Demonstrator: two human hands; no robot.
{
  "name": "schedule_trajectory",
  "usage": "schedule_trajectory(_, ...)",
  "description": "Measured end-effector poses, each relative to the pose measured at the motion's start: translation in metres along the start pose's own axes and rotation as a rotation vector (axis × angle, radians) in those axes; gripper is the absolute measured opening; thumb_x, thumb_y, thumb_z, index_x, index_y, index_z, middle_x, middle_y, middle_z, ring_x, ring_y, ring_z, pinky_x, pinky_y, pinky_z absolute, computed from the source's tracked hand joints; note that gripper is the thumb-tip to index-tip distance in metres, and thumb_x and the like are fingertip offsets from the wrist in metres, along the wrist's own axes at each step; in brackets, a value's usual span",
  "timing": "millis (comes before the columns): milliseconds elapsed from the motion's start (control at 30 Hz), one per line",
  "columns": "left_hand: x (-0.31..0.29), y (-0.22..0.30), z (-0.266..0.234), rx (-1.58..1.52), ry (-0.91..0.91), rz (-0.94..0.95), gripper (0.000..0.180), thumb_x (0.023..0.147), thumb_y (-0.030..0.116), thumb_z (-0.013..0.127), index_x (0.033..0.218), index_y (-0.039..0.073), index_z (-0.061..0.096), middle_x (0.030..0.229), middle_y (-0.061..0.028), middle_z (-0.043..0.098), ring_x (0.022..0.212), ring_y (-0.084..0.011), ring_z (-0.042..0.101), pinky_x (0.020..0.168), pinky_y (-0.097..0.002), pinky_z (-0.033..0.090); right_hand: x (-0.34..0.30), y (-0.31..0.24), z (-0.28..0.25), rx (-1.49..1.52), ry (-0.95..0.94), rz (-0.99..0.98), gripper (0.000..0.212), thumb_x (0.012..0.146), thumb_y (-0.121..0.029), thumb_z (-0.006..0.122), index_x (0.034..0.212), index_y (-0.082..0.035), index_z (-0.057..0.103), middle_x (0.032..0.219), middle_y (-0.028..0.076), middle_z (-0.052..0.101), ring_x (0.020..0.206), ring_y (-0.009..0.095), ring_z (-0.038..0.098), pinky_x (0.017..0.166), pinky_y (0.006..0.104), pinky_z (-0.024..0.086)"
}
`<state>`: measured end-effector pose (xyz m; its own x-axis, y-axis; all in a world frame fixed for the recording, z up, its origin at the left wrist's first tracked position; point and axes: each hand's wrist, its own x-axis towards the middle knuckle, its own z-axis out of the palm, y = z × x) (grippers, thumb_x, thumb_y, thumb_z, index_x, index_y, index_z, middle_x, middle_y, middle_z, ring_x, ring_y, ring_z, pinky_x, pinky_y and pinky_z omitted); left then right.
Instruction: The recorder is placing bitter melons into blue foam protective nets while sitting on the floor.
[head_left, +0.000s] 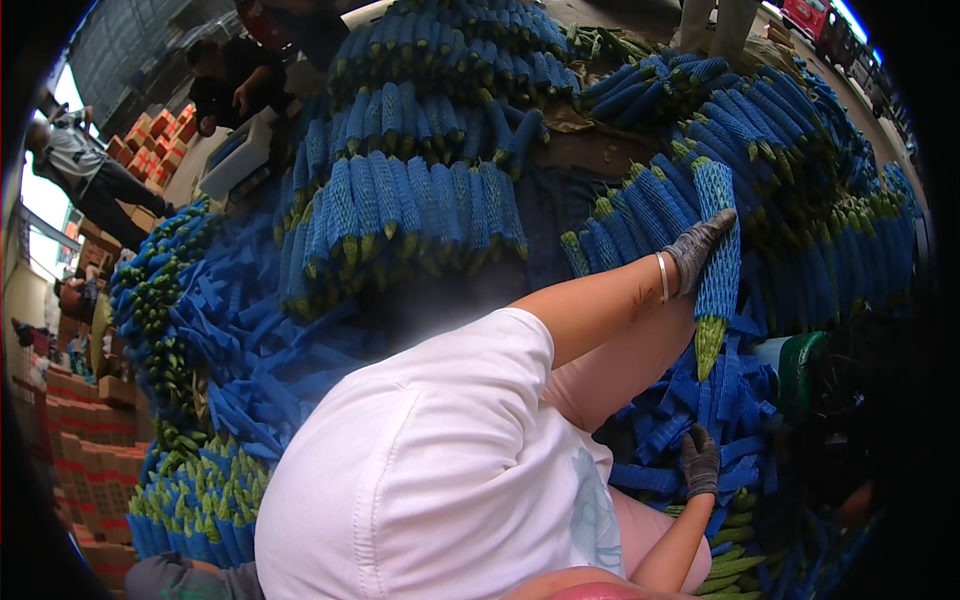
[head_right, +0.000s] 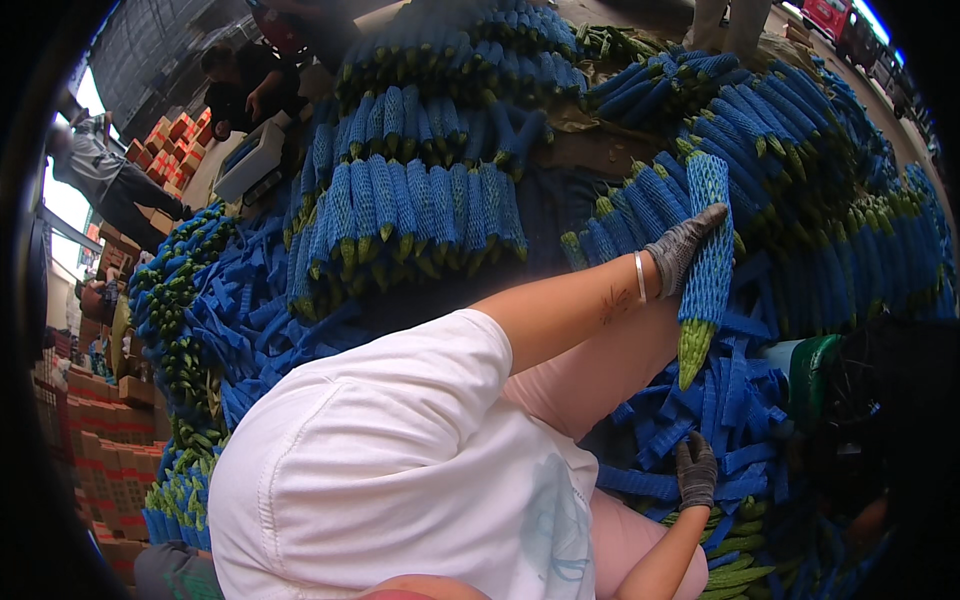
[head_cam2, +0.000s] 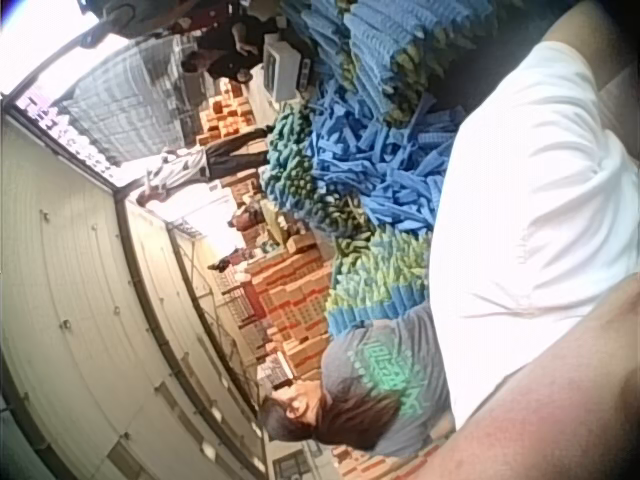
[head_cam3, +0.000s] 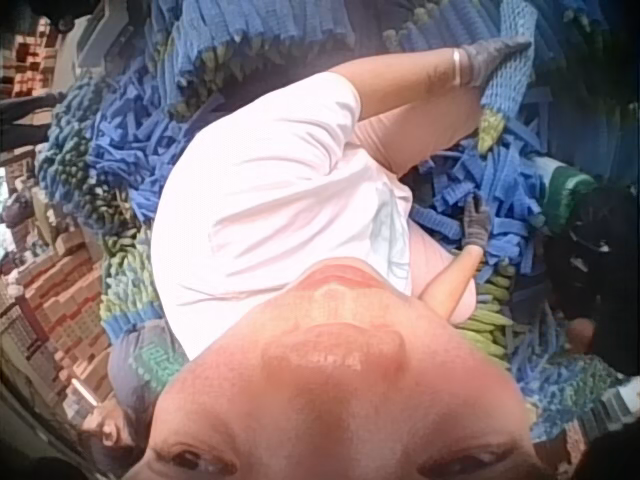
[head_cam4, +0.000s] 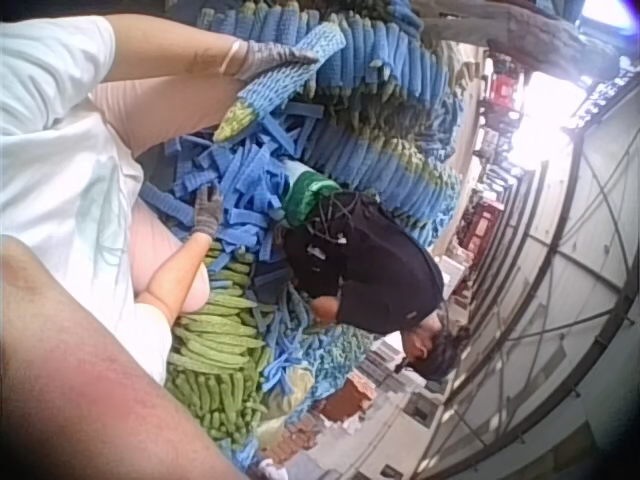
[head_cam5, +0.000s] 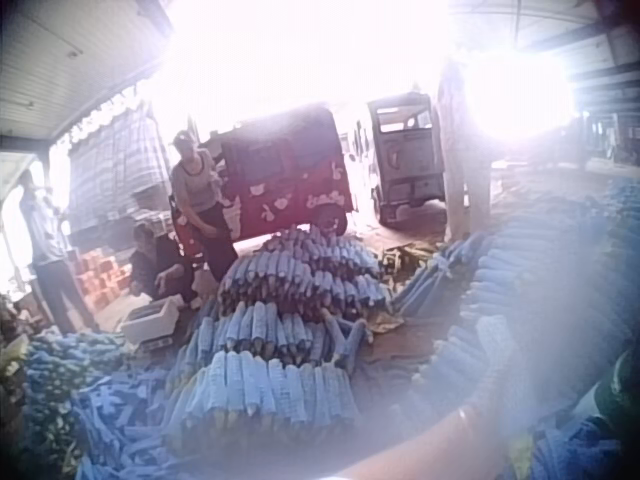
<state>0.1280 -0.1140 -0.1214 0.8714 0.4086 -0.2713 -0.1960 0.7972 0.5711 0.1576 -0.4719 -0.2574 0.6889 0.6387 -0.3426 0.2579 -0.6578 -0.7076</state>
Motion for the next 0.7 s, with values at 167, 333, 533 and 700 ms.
schedule_trajectory(167,-0.005,0.0,0.003,-0.013,-0.026,-0.01,0.058,0.069,0.059,0.069,0.089,0.006,0.059,0.076,-0.013,0.061,0.065,-0.0258,0.061,0.063,-0.0415,0.053,0.001,0.01,0.0,0.013,-0.002,-0.003,0.041,0.086,-0.019,0.061,0.119,0.003,0.054,0.106,0.018,0.063,0.093,0.023,0.062,0.082,0.0324,0.048)
schedule_trajectory(333,-0.003,0.0,0.001,-0.02,-0.025,-0.014,0.059,0.069,0.059,0.07,0.09,0.006,0.059,0.077,-0.0131,0.061,0.066,-0.026,0.06,0.064,-0.0424,0.053,0.002,0.013,0.002,0.037,0.008,-0.012,0.039,0.086,-0.018,0.061,0.118,0.003,0.054,0.106,0.018,0.063,0.093,0.022,0.062,0.082,0.0327,0.048)
schedule_trajectory(533,-0.002,0.0,0.0,-0.02,-0.025,-0.025,0.058,0.069,0.059,0.07,0.09,0.006,0.059,0.076,-0.013,0.061,0.066,-0.0261,0.06,0.063,-0.0425,0.052,0.002,0.01,0.001,0.012,0.008,-0.01,0.039,0.086,-0.018,0.061,0.118,0.003,0.055,0.105,0.017,0.064,0.092,0.022,0.062,0.081,0.0329,0.048)
schedule_trajectory(700,-0.004,0.0,0.001,-0.028,-0.052,-0.018,0.059,0.069,0.059,0.07,0.091,0.006,0.058,0.077,-0.0131,0.061,0.066,-0.026,0.06,0.062,-0.0426,0.052,0.004,0.018,0.002,0.012,0.011,-0.011,0.039,0.086,-0.019,0.062,0.118,0.003,0.055,0.104,0.017,0.064,0.091,0.022,0.062,0.081,0.0326,0.048)
